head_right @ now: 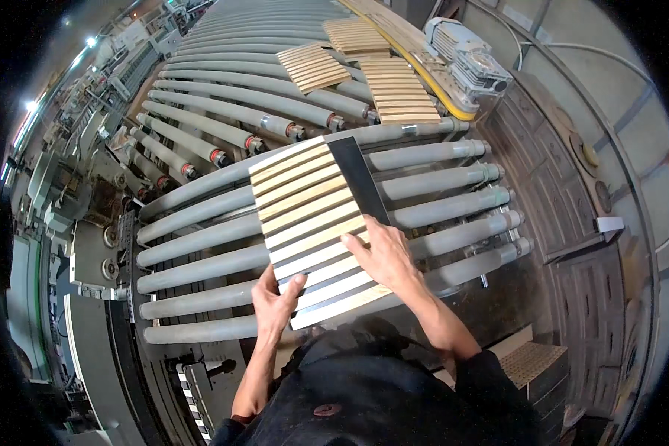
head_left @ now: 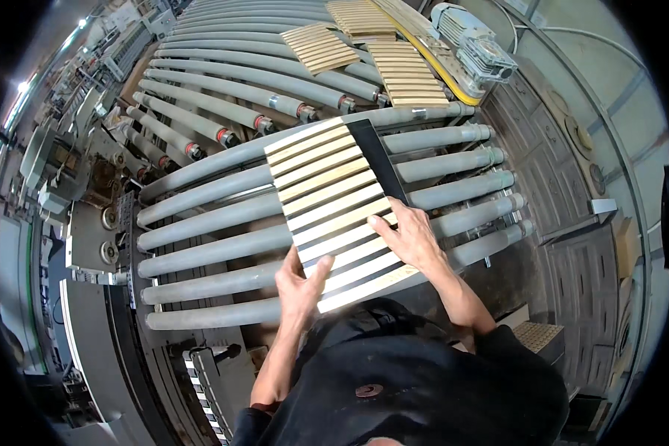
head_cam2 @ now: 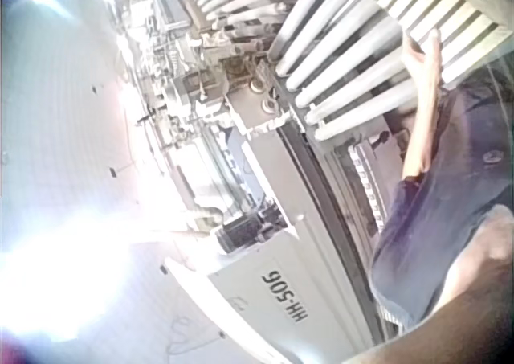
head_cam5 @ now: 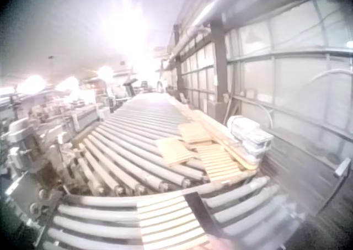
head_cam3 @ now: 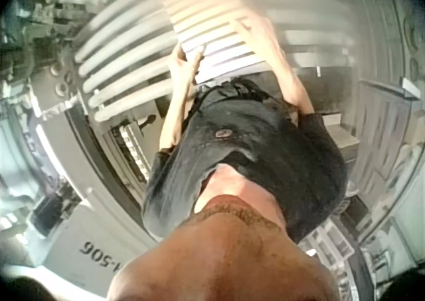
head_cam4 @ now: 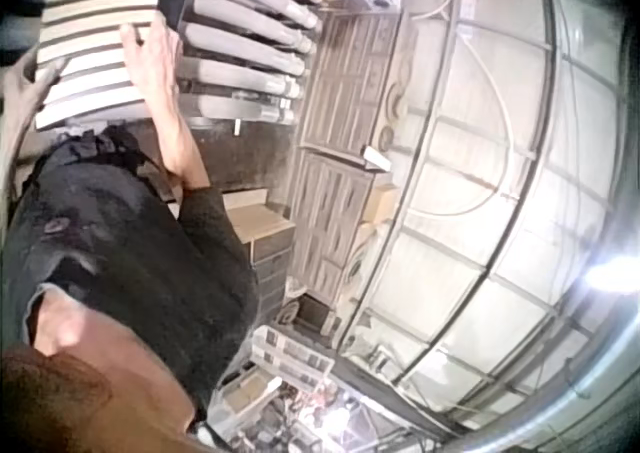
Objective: The person feeds slatted wooden panels into an edge-banding machine, retrieves the processed panels from conveyor rollers, and stacks them onto a pallet by hand.
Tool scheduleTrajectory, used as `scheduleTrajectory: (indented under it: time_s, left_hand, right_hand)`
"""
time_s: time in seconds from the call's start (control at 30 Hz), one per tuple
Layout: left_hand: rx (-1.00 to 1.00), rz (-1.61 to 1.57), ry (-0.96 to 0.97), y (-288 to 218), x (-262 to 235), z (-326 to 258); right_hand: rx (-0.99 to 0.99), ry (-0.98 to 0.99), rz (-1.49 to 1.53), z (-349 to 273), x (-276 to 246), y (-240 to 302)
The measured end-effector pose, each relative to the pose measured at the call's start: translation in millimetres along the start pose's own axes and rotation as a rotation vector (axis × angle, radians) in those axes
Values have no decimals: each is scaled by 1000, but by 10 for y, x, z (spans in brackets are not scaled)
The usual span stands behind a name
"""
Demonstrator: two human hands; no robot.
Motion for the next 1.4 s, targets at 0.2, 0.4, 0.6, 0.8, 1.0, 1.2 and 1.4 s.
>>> scheduleTrajectory:
  time_s: [0.2, 0.4, 0.6, 0.8, 1.0, 1.2, 1.4]
  left_hand:
    - [32, 78, 63, 168, 217, 247]
    - [28, 204, 48, 87, 354, 357]
    - [188, 777, 38, -137, 199, 178]
    - [366, 813, 247, 123, 172, -195]
    - [277, 720, 234, 114, 281, -133]
    - [330, 695, 217, 232, 253, -180]
    - [185, 723, 177, 249, 228, -201]
  right_hand:
    - [80, -54, -64, -39, -99, -248]
    - [70, -84, -111, 53, -113, -430]
    - [101, -106, -210, -141, -338, -624]
    - [82, 406, -167, -578, -523, -662]
    - [-73, 135, -143, -728, -189, -787]
    - [-173, 40, -185, -704, -191, -851]
    - [-74, 107, -143, -672, -178, -922]
Point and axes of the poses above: each hand's wrist, its own z-axis towards the middle knuckle, its own x-axis out of the palm, y = z × x, the point moved 1 cm from there along z, towards the middle knuckle, and after that the axes turned 4 degrees about -z, right-handed, at the moved point
